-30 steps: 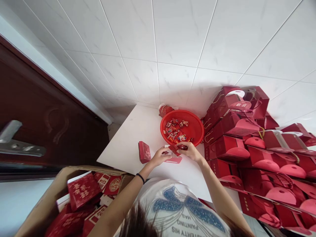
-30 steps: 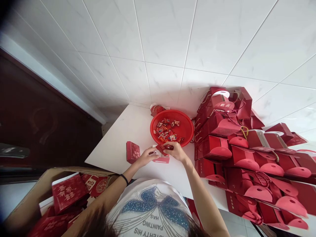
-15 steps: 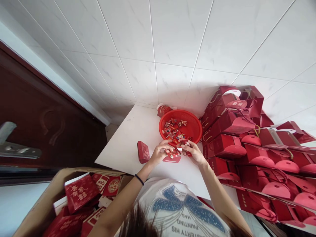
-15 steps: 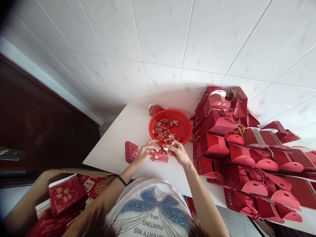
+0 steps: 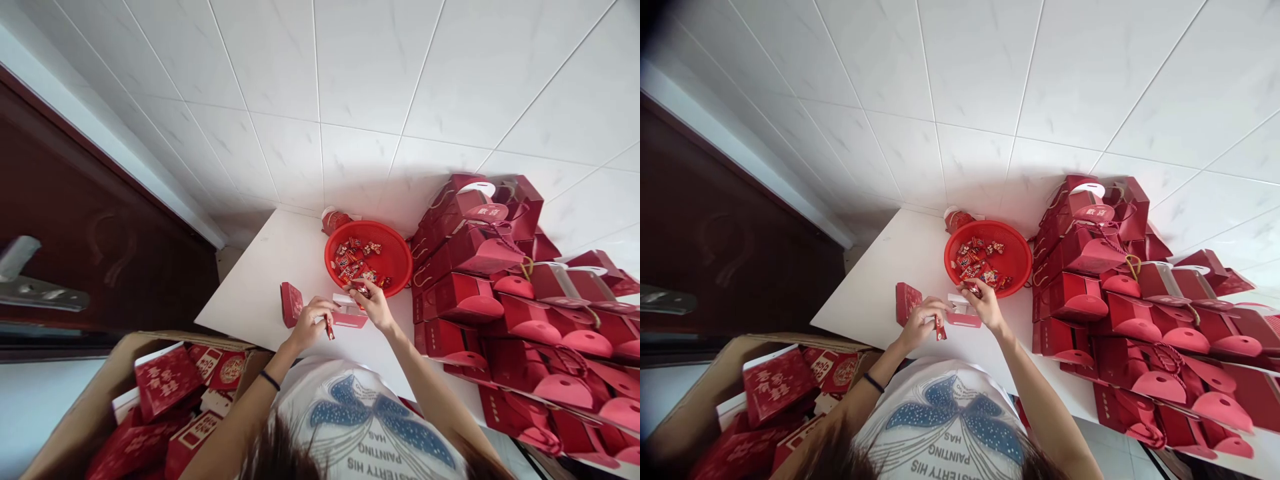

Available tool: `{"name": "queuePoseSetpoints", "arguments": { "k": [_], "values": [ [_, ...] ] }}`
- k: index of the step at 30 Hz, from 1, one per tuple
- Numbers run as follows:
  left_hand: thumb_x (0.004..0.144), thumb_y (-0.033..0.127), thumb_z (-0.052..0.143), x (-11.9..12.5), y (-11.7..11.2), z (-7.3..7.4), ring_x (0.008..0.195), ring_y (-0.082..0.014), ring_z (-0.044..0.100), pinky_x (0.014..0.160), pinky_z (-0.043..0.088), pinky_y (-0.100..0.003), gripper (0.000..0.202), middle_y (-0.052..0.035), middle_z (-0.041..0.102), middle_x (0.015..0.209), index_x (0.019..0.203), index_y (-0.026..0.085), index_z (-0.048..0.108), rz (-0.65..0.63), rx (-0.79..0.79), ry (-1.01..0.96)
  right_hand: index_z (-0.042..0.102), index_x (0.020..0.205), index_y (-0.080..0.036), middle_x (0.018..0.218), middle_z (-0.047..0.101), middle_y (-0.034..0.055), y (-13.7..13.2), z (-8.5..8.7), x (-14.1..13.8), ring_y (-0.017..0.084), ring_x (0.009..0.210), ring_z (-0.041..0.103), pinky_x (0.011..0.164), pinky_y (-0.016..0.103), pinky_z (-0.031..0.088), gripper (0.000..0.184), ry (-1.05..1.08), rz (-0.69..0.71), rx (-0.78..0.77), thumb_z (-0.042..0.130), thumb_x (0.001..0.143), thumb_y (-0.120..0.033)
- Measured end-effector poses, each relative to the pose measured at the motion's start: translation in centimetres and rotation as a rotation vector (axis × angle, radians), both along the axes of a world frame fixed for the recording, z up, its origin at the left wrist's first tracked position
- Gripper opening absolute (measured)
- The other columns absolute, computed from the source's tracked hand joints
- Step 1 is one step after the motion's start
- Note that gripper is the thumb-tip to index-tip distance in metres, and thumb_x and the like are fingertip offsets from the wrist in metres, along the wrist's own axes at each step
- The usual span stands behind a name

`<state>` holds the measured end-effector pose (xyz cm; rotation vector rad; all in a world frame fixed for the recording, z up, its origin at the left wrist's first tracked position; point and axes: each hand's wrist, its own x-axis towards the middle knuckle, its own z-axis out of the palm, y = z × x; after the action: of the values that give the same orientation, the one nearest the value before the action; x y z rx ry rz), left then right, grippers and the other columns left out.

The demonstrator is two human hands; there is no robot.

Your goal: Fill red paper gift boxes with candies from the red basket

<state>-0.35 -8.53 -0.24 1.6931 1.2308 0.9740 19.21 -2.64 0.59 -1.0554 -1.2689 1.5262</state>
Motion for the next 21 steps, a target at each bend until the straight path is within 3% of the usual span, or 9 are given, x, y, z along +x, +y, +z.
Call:
{"name": "queuePoseSetpoints", "arguments": {
  "k": [3, 8, 15, 18, 21],
  "values": [
    [0.064, -0.001, 0.047, 0.4, -0.3, -1.0, 0.115, -0.0241, 0.06, 0.103, 0.048, -0.042, 0.028, -0.0062, 0.077, 0.1, 0.055, 0.021, 0.062, -0.03, -0.044, 0.1, 0.068, 0.09, -0.022, 0.092, 0.076, 0.0055, 0.2, -0.3, -0.8, 0.024, 0.09, 0.072, 0.088, 0.038, 0.056, 0.037, 0.033, 0.013, -0.01, 0.08, 0.07, -0.051],
    [0.063, -0.005, 0.049, 0.9, -0.6, -2.7, 0.118, -0.0234, 0.06, 0.107, 0.047, -0.04, 0.03, -0.0073, 0.075, 0.111, 0.057, 0.02, 0.064, -0.051, -0.057, 0.158, 0.069, 0.093, -0.022, 0.088, 0.076, 0.0051, 0.5, -0.6, -1.5, 0.024, 0.094, 0.072, 0.087, 0.039, 0.056, 0.038, 0.112, 0.011, -0.043, 0.08, 0.071, -0.051],
    [0.064, -0.005, 0.049, 0.9, -0.5, -2.9, 0.115, -0.0235, 0.062, 0.103, 0.05, -0.041, 0.03, -0.0076, 0.075, 0.11, 0.059, 0.02, 0.066, -0.047, -0.035, 0.116, 0.067, 0.095, -0.023, 0.085, 0.074, 0.0045, 0.9, -0.4, -1.9, 0.023, 0.085, 0.07, 0.079, 0.038, 0.057, 0.046, 0.217, -0.076, -0.14, 0.081, 0.066, -0.057],
    [0.064, -0.005, 0.05, 0.8, -0.4, -2.9, 0.113, -0.0235, 0.063, 0.1, 0.051, -0.041, 0.031, -0.007, 0.075, 0.108, 0.059, 0.021, 0.067, -0.039, -0.038, 0.092, 0.069, 0.089, -0.023, 0.086, 0.074, 0.0042, 1.1, 0.5, -1.2, 0.022, 0.084, 0.069, 0.083, 0.038, 0.055, 0.041, 0.128, -0.067, -0.08, 0.081, 0.067, -0.056],
    [0.062, -0.007, 0.05, 0.9, -0.2, -3.0, 0.111, -0.0227, 0.063, 0.097, 0.053, -0.039, 0.032, -0.0061, 0.076, 0.104, 0.06, 0.021, 0.067, -0.032, -0.047, 0.079, 0.073, 0.087, -0.022, 0.088, 0.075, 0.0047, 1.0, 0.8, -0.2, 0.021, 0.082, 0.067, 0.08, 0.036, 0.054, 0.037, -0.031, 0.039, -0.037, 0.08, 0.069, -0.054]
  ]
}}
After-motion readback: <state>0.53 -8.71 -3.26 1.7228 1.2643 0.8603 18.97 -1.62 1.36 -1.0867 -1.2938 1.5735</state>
